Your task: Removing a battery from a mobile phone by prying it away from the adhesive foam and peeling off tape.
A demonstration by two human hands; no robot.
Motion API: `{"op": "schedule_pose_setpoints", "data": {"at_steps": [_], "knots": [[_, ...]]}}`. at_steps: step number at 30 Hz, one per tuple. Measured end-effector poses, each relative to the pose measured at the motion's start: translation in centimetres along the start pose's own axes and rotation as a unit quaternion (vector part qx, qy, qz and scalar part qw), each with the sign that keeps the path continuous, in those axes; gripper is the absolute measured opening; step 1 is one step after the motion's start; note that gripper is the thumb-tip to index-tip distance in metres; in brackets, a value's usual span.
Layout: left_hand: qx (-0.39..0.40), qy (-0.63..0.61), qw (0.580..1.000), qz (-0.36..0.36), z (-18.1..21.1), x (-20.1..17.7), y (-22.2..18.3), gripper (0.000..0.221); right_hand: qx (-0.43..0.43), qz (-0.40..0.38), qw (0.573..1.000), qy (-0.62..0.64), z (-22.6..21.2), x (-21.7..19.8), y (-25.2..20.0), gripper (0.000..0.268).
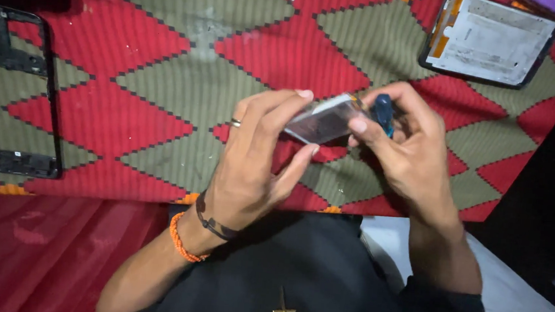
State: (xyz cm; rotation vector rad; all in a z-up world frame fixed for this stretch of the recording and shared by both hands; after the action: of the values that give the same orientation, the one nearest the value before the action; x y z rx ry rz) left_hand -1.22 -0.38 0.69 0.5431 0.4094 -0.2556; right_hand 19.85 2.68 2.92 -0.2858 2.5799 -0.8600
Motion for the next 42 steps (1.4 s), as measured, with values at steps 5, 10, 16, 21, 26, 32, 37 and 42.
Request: {"op": "schedule_pose_setpoints", "data": {"at_steps": [5,10,16,21,26,32,37,42], "knots": [[0.025,0.128,0.990,-0.061,0.4,-1.0,0.3,0.065,0.011,0.057,0.985,0.162,2.2,0.4,-2.0,0.025],[-0.001,0.355,0.903,-0.241,1.1,-0.5,-0.8,0.069,-0.012,0.089,0.971,0.224,4.0,0.1,-2.9,0.025],[-0.005,0.344,0.901,-0.266,1.4,-1.3,-1.4,0.076,-0.035,0.042,0.965,0.258,4.0,0.5,-3.6,0.022],[0.037,0.331,0.898,-0.289,2.1,-0.9,-2.3,0.055,-0.017,0.034,0.958,0.285,3.6,1.2,-2.6,0.024],[0.118,0.194,0.963,-0.144,1.9,-2.4,-1.3,0.023,0.029,0.025,0.957,0.289,3.4,1.9,-1.4,0.024],[0.090,0.329,0.927,-0.157,0.0,-2.7,1.3,0.052,0.075,0.017,0.969,0.233,2.4,3.0,-1.4,0.023],[0.115,0.326,0.918,-0.195,-1.5,-3.1,1.6,0.041,0.100,0.003,0.975,0.199,2.4,2.8,-1.2,0.024],[0.117,0.274,0.928,-0.225,-2.4,-3.7,1.7,0.043,0.084,0.002,0.996,-0.038,0.9,0.6,-0.8,0.015]]}}
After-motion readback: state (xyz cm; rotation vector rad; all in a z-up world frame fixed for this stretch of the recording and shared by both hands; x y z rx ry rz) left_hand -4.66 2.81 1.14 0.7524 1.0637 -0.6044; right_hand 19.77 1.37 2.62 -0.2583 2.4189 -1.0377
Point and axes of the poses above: each hand's wrist, its own y-axis towards the middle knuckle, its own x-axis out of the palm, z = x × y, the point moved 1 cm from there along y, towards the middle knuckle, and after that the axes turned 15 degrees about x, right-handed, at the moved point
